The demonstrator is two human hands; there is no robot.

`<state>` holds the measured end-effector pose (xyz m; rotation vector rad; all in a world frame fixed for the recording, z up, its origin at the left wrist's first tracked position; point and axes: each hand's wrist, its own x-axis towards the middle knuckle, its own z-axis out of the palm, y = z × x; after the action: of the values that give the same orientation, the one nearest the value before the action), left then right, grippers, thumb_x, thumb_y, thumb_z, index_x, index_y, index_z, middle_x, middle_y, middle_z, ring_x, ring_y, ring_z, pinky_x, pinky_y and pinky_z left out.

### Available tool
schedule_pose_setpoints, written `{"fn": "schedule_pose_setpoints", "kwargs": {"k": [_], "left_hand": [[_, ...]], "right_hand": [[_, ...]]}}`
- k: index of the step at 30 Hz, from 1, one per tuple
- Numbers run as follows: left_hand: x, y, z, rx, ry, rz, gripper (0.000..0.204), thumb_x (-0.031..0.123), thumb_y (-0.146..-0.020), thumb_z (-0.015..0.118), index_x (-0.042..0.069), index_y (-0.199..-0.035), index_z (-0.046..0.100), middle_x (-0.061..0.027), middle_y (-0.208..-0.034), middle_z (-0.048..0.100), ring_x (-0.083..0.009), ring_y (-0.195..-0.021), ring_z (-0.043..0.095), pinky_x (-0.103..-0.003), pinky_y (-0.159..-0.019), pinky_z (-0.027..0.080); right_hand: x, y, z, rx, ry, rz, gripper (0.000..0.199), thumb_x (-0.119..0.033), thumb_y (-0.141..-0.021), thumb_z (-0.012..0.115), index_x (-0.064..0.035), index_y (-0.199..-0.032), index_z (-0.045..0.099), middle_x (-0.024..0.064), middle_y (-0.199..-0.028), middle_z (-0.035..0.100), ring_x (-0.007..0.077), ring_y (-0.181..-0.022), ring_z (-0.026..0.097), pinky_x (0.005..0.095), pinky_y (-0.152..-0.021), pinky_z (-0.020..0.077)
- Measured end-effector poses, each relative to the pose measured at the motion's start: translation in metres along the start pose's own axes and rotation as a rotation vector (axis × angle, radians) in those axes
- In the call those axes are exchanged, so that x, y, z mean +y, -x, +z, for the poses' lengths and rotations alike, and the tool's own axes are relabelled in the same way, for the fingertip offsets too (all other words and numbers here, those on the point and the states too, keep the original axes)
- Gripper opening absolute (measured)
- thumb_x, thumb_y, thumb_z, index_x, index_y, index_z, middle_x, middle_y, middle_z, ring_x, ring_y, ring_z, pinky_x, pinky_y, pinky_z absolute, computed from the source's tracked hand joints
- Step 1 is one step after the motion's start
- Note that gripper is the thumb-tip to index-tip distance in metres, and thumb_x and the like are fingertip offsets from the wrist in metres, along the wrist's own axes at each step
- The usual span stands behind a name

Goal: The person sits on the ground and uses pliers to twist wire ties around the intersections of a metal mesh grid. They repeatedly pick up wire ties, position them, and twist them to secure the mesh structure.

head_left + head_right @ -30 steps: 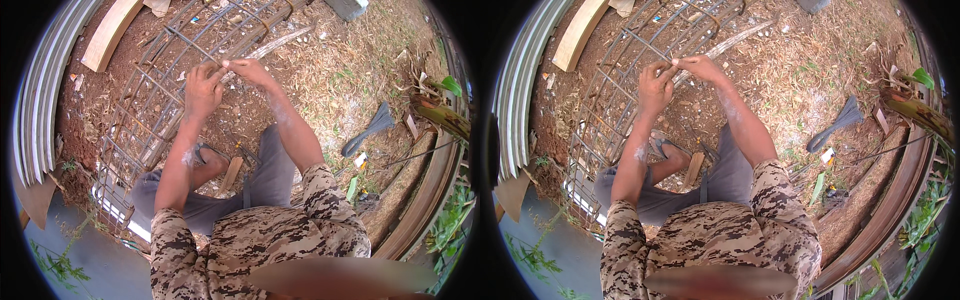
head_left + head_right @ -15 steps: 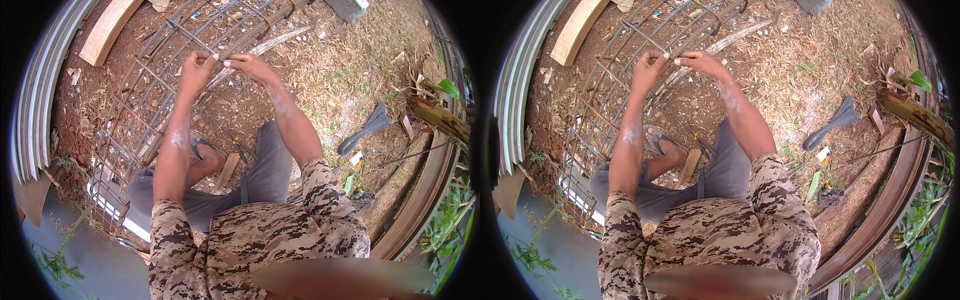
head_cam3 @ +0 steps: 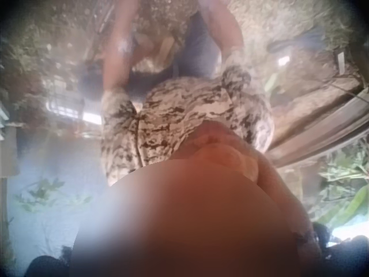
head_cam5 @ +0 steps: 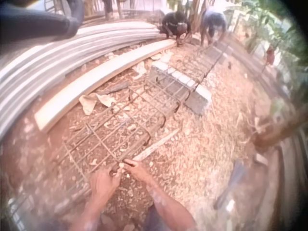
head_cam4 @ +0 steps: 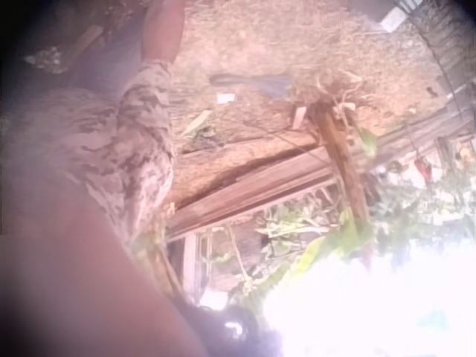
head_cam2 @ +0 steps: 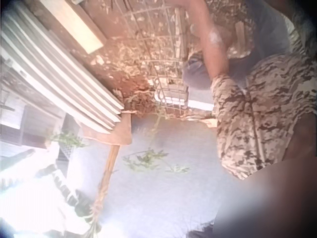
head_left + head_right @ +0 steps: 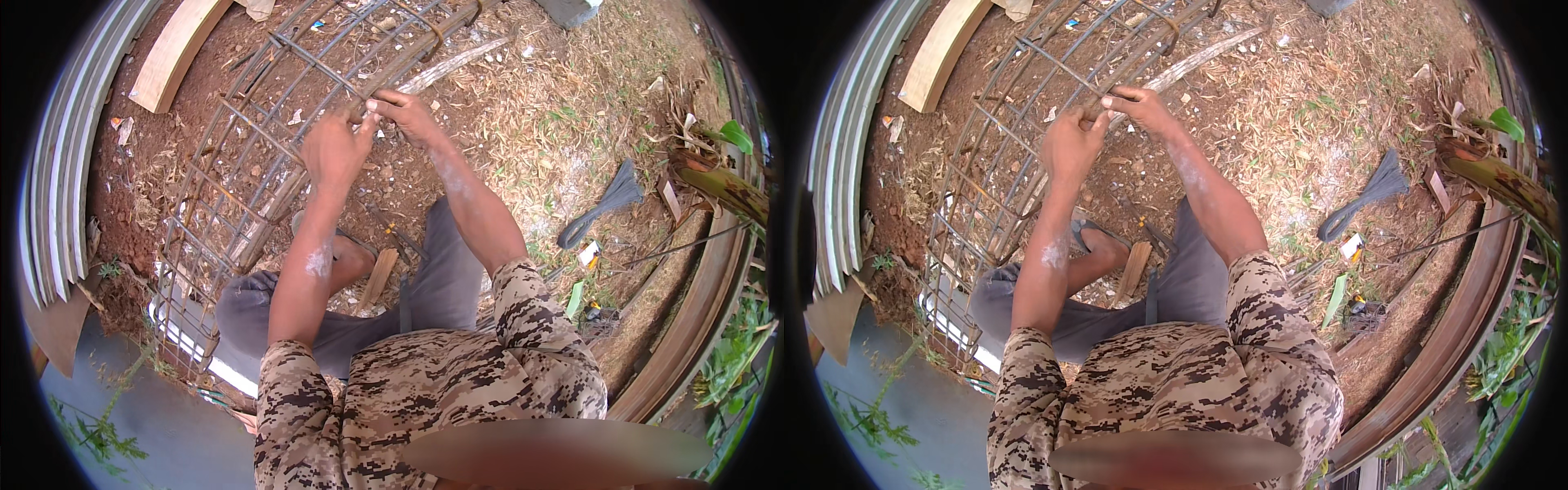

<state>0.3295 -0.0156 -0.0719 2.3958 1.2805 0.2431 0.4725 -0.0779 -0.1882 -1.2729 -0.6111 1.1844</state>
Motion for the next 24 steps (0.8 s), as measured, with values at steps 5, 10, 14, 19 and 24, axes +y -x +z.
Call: {"fn": "schedule_pose_setpoints", "kwargs": {"k": [5,10,14,19,24], "left_hand": [[0.010,0.007,0.008,-0.068,0.184,-0.008,0.035,0.037,-0.089,0.066,0.003,-0.096,0.071,-0.0203,-0.088,0.068,-0.0363,-0.076,0.066,-0.045,-0.072,0.050],[0.006,0.005,0.001,-0.146,0.288,0.016,0.035,0.034,-0.091,0.064,-0.001,-0.094,0.069,-0.0200,-0.090,0.067,-0.0362,-0.078,0.065,-0.043,-0.073,0.049],[0.008,0.007,-0.005,-0.169,0.278,0.026,0.034,0.032,-0.092,0.063,0.000,-0.095,0.069,-0.0214,-0.094,0.066,-0.0349,-0.083,0.065,-0.043,-0.076,0.049],[0.006,0.011,0.003,-0.053,0.239,0.178,0.030,0.029,-0.092,0.061,0.000,-0.086,0.066,-0.0208,-0.091,0.065,-0.0374,-0.085,0.064,-0.046,-0.075,0.049],[0.002,0.018,0.013,-0.026,0.159,0.220,0.031,0.027,-0.091,0.062,0.001,-0.074,0.057,-0.0179,-0.084,0.061,-0.0404,-0.083,0.062,-0.047,-0.070,0.049]], "right_hand": [[0.002,-0.003,-0.003,-0.050,-0.170,0.064,0.044,-0.028,-0.093,0.067,0.0039,-0.123,0.065,0.0044,-0.102,0.068,0.0084,-0.093,0.057,0.0286,-0.082,0.0438],[-0.009,-0.008,0.001,-0.118,-0.268,-0.024,0.045,-0.030,-0.095,0.059,0.0020,-0.126,0.064,0.0038,-0.102,0.066,0.0086,-0.090,0.055,0.0271,-0.084,0.0411],[-0.016,-0.011,0.010,-0.071,-0.235,0.064,0.046,-0.031,-0.096,0.060,0.0021,-0.127,0.064,0.0080,-0.114,0.067,0.0098,-0.093,0.056,0.0253,-0.084,0.0433],[-0.016,-0.013,0.010,-0.083,-0.212,0.107,0.045,-0.030,-0.095,0.065,0.0054,-0.122,0.065,0.0088,-0.119,0.066,0.0104,-0.092,0.057,0.0282,-0.082,0.0464],[-0.018,-0.011,0.003,-0.158,-0.205,0.104,0.044,-0.028,-0.094,0.069,0.0078,-0.119,0.065,0.0104,-0.134,0.060,0.0156,-0.110,0.057,0.0318,-0.097,0.0438]]}}
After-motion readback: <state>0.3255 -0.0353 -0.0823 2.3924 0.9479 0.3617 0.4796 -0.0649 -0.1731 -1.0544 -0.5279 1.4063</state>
